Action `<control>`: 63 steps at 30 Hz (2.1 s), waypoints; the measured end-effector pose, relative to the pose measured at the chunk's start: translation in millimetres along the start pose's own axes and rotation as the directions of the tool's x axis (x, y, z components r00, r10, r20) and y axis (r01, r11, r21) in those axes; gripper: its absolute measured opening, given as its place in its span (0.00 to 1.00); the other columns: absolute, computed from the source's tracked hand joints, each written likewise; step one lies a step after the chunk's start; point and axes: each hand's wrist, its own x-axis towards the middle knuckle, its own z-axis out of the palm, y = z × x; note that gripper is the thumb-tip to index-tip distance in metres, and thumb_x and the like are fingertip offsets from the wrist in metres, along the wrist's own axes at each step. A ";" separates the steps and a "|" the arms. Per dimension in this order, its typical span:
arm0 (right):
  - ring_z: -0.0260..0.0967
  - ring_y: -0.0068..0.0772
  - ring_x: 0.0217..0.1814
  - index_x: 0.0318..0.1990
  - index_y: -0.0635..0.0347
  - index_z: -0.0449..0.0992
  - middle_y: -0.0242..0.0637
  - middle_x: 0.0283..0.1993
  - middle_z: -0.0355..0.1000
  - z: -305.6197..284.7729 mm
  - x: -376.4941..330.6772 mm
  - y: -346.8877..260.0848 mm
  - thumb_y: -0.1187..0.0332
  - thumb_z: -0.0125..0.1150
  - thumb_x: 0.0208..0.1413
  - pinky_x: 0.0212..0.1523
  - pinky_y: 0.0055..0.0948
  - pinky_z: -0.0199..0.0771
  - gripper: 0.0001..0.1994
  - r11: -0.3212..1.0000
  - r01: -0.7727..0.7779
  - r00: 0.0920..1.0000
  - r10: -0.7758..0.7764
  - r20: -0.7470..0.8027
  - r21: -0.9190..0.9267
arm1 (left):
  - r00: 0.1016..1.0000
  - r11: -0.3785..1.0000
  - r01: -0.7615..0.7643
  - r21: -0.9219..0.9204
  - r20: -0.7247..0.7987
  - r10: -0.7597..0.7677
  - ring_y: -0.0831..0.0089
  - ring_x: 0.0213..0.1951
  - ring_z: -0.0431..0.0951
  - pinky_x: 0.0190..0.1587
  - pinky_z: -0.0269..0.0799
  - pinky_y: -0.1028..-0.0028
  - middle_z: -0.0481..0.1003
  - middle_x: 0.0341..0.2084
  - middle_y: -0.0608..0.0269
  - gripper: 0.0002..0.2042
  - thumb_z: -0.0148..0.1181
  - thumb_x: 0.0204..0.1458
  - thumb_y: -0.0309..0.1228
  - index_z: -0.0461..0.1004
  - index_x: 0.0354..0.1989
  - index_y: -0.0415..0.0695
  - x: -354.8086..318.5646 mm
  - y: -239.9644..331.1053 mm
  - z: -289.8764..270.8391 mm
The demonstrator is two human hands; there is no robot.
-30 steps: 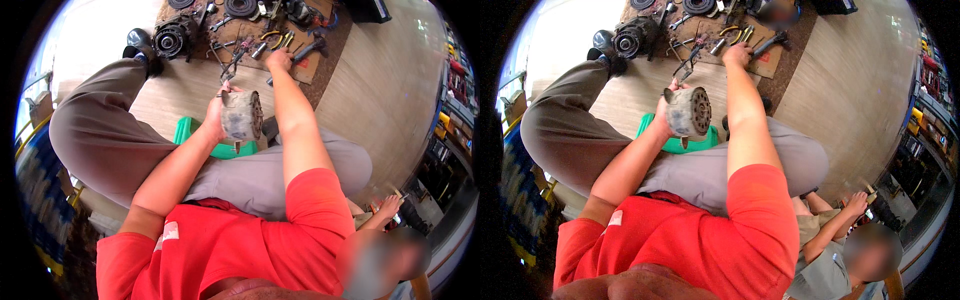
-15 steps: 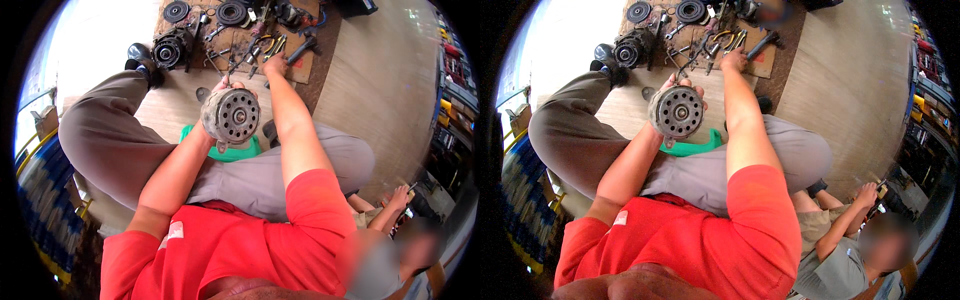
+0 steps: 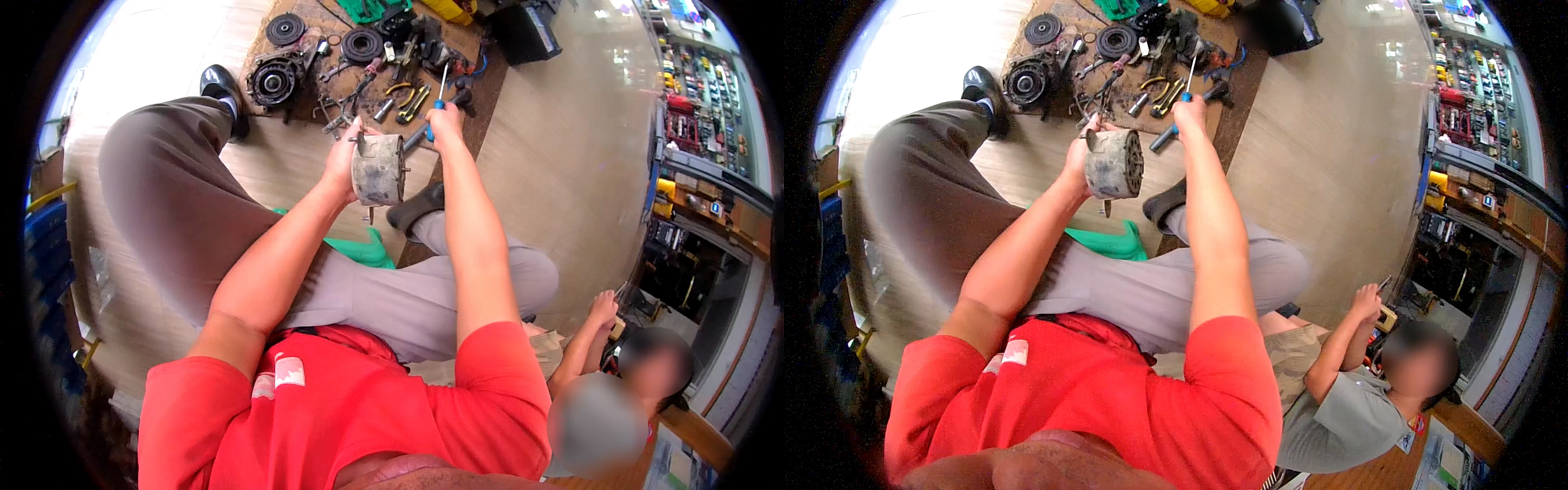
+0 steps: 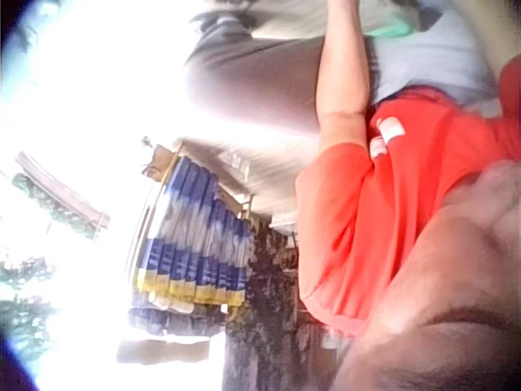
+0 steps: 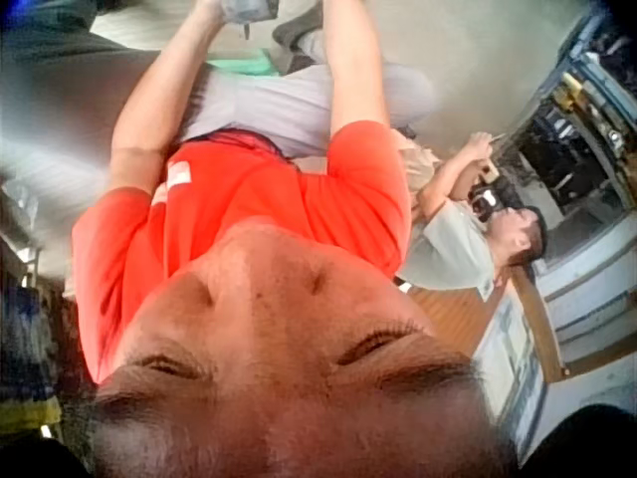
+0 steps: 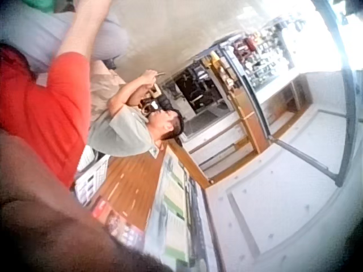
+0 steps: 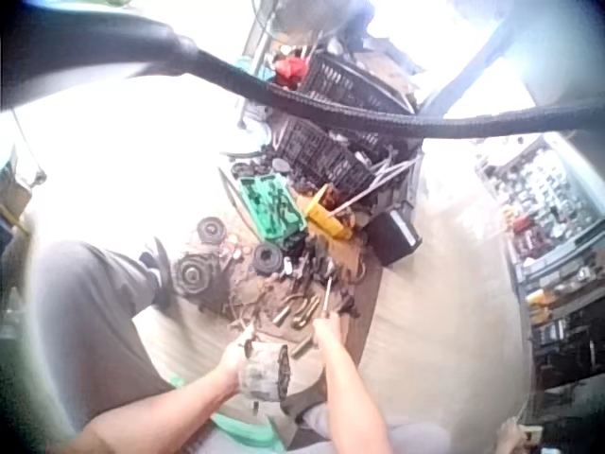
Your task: The person disassembles a small motor by removing screws with a screwdriver, tapping the casing with a hammer to loosen parts, and pulling internal components out by hand.
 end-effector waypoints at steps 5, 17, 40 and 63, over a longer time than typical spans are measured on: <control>0.64 0.21 0.21 0.37 0.57 0.71 0.29 0.24 0.68 -38.5 -85.5 -87.3 0.68 0.63 0.55 0.20 0.24 0.66 0.07 0.957 -0.027 0.950 -0.066 0.306 0.289 | 0.991 0.994 -0.098 0.047 -0.091 0.102 0.63 0.29 0.79 0.35 0.78 0.62 0.78 0.29 0.56 0.24 0.40 0.66 0.52 0.73 0.36 0.43 -16.1 8.2 -10.2; 0.65 0.18 0.21 0.39 0.62 0.77 0.28 0.22 0.70 -35.2 -213.6 -104.4 0.61 0.64 0.59 0.22 0.22 0.64 0.12 0.996 0.074 0.877 -0.045 0.478 -0.043 | 0.753 0.876 -0.213 0.432 -0.499 0.429 0.65 0.40 0.73 0.47 0.68 0.64 0.77 0.40 0.52 0.26 0.45 0.64 0.49 0.76 0.40 0.33 30.6 -7.5 -76.8; 0.64 0.22 0.21 0.37 0.54 0.75 0.27 0.30 0.71 -31.8 -161.9 -33.0 0.63 0.70 0.53 0.19 0.26 0.66 0.10 0.807 -0.413 0.801 0.100 0.590 0.423 | 0.868 0.302 -0.082 0.950 -0.081 0.489 0.46 0.55 0.74 0.58 0.66 0.58 0.76 0.48 0.39 0.34 0.41 0.60 0.59 0.77 0.50 0.37 18.3 39.6 0.0; 0.59 0.27 0.13 0.35 0.60 0.74 0.33 0.24 0.68 138.8 -76.6 -16.5 0.56 0.73 0.47 0.12 0.28 0.60 0.18 0.725 -0.659 0.714 0.519 0.470 0.200 | 0.864 0.934 -0.297 -0.199 -0.472 0.174 0.54 0.51 0.76 0.48 0.78 0.52 0.70 0.57 0.54 0.20 0.41 0.65 0.45 0.66 0.59 0.46 106.4 -11.4 -137.4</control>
